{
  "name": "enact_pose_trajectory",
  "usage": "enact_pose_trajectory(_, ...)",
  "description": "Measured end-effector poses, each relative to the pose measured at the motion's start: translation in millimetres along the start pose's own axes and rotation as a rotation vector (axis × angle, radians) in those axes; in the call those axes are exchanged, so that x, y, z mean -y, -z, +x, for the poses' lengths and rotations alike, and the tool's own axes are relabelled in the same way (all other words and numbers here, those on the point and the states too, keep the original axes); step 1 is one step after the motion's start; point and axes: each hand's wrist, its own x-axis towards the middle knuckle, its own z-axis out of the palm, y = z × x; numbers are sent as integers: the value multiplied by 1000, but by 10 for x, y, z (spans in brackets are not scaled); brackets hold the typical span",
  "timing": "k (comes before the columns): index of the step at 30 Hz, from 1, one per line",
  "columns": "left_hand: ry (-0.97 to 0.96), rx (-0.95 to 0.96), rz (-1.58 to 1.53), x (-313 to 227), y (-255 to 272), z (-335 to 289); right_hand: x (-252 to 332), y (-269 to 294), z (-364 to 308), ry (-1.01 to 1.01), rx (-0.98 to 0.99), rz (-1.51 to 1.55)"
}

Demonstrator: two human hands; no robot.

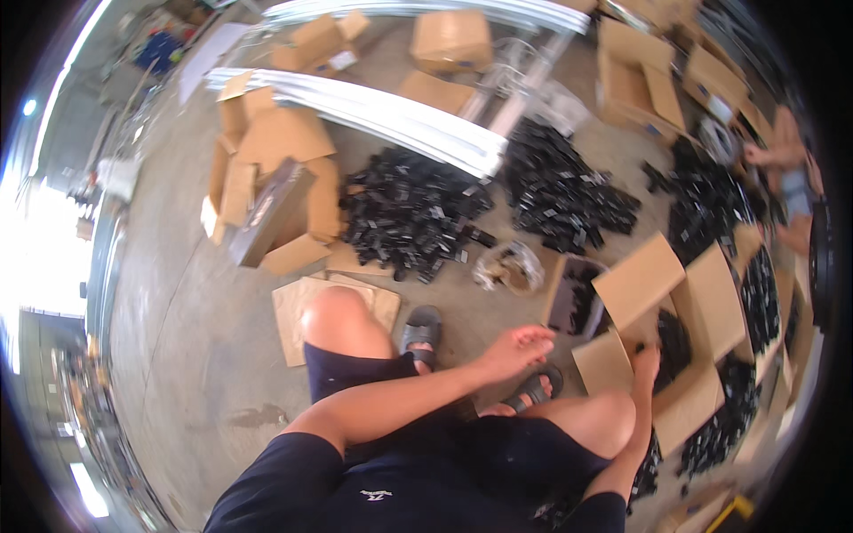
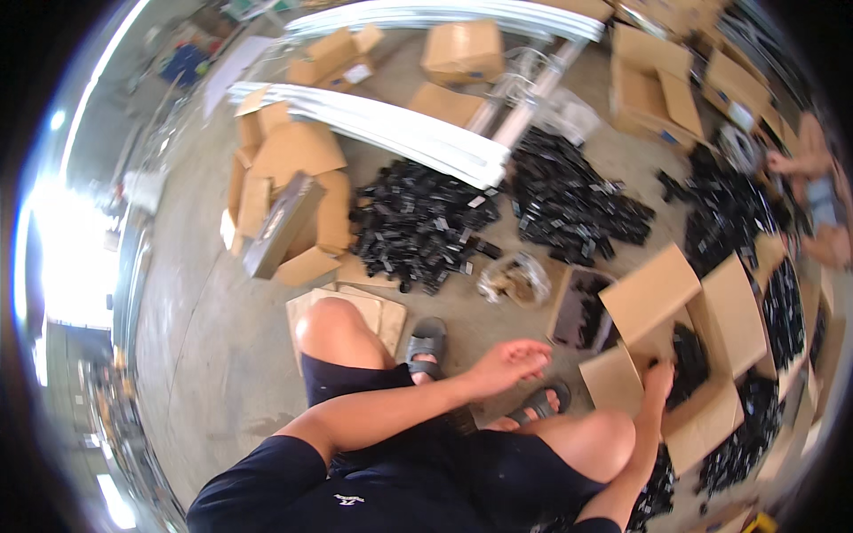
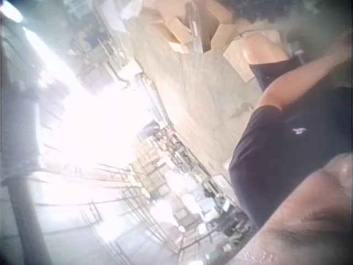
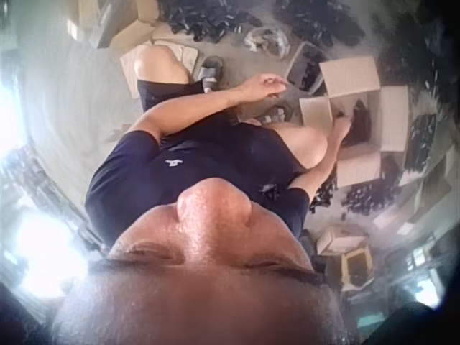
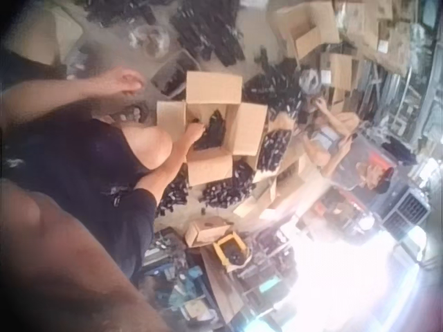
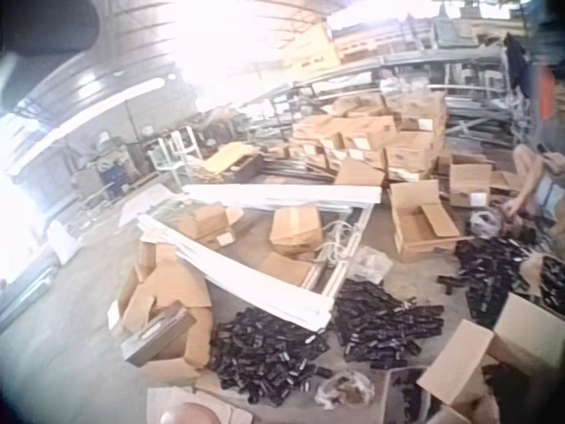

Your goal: The person picks up small black plastic bracket components from cardboard boxes on the floor, holds them with both hands to pick off small pieces of debris, and places the cleaned parts into a different cardboard box.

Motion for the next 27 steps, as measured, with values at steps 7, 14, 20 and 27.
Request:
enact_pose_trajectory(7, -196, 54, 135, 22, -86, 63, -924, -245, 386, -57, -24, 150)
enact_pose_trajectory(14, -109, -49, 8, 227, -40, -1, -132, 522, -246, 46, -7, 28)
enact_pose_trajectory(20, -151, 55, -49, -30, -195, 14, -43, 1399, -329, 179, -320, 247)
enact_pose_trajectory(27, -67, 219, -374, -369, -184, -44, 1532, 2922, -1578, 725, -364, 508)
